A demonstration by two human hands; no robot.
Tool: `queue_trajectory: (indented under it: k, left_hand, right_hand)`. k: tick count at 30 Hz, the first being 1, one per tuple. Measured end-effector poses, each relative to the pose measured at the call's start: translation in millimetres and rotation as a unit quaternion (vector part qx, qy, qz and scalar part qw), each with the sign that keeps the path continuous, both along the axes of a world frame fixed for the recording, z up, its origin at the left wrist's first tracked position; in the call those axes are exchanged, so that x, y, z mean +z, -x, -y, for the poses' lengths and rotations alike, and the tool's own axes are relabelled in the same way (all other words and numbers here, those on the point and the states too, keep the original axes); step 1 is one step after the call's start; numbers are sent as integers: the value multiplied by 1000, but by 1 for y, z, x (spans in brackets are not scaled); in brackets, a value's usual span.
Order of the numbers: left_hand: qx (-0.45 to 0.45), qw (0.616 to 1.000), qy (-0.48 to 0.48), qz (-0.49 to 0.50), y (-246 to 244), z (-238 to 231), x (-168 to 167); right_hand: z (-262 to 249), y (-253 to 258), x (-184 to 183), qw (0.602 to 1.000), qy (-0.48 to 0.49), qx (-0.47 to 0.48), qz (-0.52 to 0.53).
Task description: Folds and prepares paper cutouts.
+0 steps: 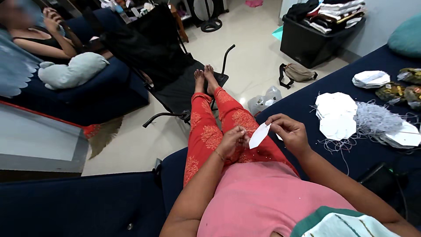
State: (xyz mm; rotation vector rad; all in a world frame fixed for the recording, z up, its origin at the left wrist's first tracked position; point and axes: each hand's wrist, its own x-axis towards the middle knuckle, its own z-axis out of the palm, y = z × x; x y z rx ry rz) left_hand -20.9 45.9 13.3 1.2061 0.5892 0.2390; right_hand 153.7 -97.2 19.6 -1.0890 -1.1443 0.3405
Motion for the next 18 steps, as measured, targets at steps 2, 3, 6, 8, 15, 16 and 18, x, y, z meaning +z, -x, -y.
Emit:
queue_trajectory:
  k: [2, 3, 6, 8, 15, 16, 18]
  left_hand:
    - [-25, 998, -47, -14, 5, -4, 4]
    - [-23, 996, -84, -29, 7, -6, 7]
    - [9, 985, -167, -41, 12, -9, 13]
    - [11, 979, -200, -47, 15, -9, 14]
    - [-97, 936, -293, -169, 4, 2, 16]
    - [-98, 936, -291, -172, 3, 3, 16]
    - [-94, 939, -285, -170, 1, 4, 17]
  right_hand:
    - [1, -4, -7, 1000, 1, 4, -20]
    - [1, -7, -12, 999, 3, 7, -34]
    - [2, -11, -31, 996, 37, 32, -70]
    - [5, -11, -42, 991, 122, 38, -42]
    - [1, 10, -45, 948, 271, 21, 166]
    - [-2, 13, -45, 949, 262, 17, 175]
    - [-6, 17, -48, 953, 238, 1, 188]
